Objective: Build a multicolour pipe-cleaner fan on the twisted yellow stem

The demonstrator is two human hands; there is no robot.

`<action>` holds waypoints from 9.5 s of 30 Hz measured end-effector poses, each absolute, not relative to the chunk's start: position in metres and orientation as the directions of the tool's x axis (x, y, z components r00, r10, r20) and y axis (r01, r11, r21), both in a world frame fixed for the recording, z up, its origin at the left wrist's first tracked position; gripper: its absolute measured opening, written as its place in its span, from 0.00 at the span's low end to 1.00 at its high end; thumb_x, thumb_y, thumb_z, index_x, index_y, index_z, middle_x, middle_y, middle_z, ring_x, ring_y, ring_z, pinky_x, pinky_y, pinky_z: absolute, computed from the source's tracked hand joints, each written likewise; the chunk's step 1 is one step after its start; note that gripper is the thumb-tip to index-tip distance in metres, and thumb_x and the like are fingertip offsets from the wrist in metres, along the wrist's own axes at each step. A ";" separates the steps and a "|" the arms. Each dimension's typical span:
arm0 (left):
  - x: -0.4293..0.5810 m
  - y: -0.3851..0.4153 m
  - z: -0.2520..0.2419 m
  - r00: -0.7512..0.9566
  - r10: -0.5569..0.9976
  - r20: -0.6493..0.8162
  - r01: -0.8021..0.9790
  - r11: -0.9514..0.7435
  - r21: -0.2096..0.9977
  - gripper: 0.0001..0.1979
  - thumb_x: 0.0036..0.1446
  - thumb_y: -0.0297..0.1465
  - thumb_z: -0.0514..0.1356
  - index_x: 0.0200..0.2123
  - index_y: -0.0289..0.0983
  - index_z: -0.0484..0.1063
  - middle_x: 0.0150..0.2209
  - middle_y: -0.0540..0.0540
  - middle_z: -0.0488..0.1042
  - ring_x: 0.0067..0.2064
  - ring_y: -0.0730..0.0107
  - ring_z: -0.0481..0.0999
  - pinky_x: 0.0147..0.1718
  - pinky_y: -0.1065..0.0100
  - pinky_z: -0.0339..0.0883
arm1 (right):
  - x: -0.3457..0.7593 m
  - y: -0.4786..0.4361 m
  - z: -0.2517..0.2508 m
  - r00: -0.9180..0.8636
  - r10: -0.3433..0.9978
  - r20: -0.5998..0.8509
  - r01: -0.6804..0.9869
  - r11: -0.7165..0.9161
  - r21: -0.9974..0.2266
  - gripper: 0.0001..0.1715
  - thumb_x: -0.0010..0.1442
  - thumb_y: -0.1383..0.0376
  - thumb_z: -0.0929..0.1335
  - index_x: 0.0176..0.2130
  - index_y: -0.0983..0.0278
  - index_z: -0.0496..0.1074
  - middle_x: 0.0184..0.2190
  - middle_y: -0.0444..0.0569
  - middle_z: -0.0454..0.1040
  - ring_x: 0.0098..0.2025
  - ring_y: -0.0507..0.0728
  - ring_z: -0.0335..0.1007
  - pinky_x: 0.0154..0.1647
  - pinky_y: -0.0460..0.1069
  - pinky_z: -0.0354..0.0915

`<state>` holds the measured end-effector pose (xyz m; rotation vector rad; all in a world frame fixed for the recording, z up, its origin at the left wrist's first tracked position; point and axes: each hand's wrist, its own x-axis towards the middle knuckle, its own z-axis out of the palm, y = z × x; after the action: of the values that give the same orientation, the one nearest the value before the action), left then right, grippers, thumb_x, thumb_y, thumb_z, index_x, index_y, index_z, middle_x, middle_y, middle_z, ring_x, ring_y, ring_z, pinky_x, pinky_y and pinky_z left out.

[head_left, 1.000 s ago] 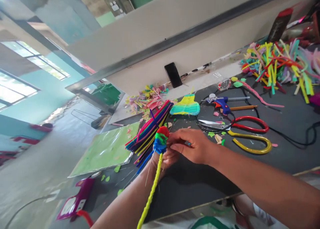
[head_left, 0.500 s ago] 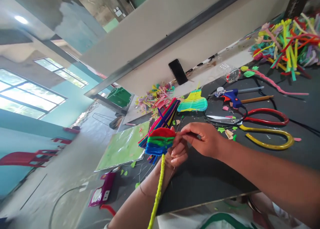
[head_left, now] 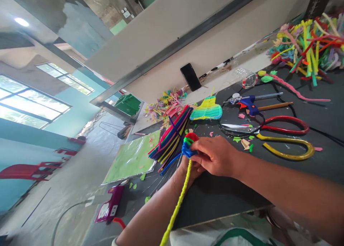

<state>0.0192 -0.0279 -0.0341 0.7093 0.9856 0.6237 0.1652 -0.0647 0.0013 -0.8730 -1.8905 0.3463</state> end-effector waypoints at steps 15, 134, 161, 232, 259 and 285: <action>0.014 -0.010 -0.016 0.212 0.912 -0.351 -0.260 0.399 0.880 0.26 0.49 0.52 0.57 0.18 0.36 0.58 0.10 0.57 0.54 0.10 0.84 0.46 0.07 0.76 0.48 | 0.184 -0.044 -0.001 -0.321 0.827 0.461 0.414 0.560 -0.718 0.03 0.54 0.68 0.65 0.30 0.63 0.70 0.27 0.45 0.71 0.30 0.53 0.64 0.30 0.47 0.57; -0.018 -0.005 0.005 -0.034 0.837 0.547 0.303 -0.513 0.803 0.07 0.48 0.26 0.60 0.30 0.42 0.77 0.33 0.45 0.75 0.39 0.63 0.72 0.46 0.63 0.62 | 0.178 -0.037 0.004 -0.087 0.995 -0.055 -0.372 -0.083 -0.924 0.14 0.48 0.61 0.73 0.37 0.62 0.77 0.37 0.51 0.79 0.35 0.60 0.77 0.27 0.47 0.71; -0.016 -0.011 0.008 0.285 0.958 -0.029 -0.635 0.211 0.743 0.14 0.45 0.27 0.66 0.37 0.35 0.70 0.27 0.49 0.73 0.28 0.75 0.72 0.33 0.70 0.68 | 0.183 -0.033 0.001 -0.085 0.990 -0.115 -0.388 -0.139 -0.911 0.13 0.48 0.65 0.74 0.38 0.62 0.77 0.35 0.49 0.79 0.34 0.58 0.77 0.24 0.44 0.71; -0.023 -0.003 0.006 0.373 0.928 -0.001 -0.518 0.209 0.829 0.09 0.52 0.31 0.62 0.36 0.34 0.68 0.22 0.51 0.68 0.17 0.88 0.51 0.17 0.79 0.43 | 0.196 -0.036 0.019 -0.277 0.961 -0.015 -0.411 -0.133 -0.902 0.24 0.50 0.67 0.71 0.48 0.61 0.70 0.45 0.52 0.74 0.43 0.60 0.74 0.25 0.43 0.67; -0.019 -0.007 0.005 0.341 0.940 -0.004 -0.555 0.205 0.806 0.10 0.50 0.30 0.63 0.36 0.34 0.67 0.26 0.48 0.72 0.17 0.88 0.51 0.17 0.79 0.43 | 0.194 -0.031 0.007 -0.161 0.982 -0.101 -0.548 -0.174 -0.818 0.10 0.47 0.68 0.74 0.30 0.63 0.70 0.25 0.43 0.71 0.21 0.45 0.57 0.19 0.42 0.50; -0.011 -0.012 0.002 0.382 0.924 0.010 -0.580 0.232 0.781 0.10 0.51 0.30 0.63 0.35 0.33 0.67 0.29 0.47 0.72 0.18 0.87 0.54 0.18 0.78 0.44 | 0.179 -0.040 -0.005 -0.003 0.748 0.664 0.579 0.542 -0.608 0.02 0.55 0.65 0.68 0.32 0.60 0.72 0.45 0.54 0.60 0.44 0.60 0.65 0.32 0.51 0.71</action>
<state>-0.0113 -0.0117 0.0020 0.7928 0.5186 1.0992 0.1790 -0.0402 -0.0055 -1.1280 -1.6825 0.1914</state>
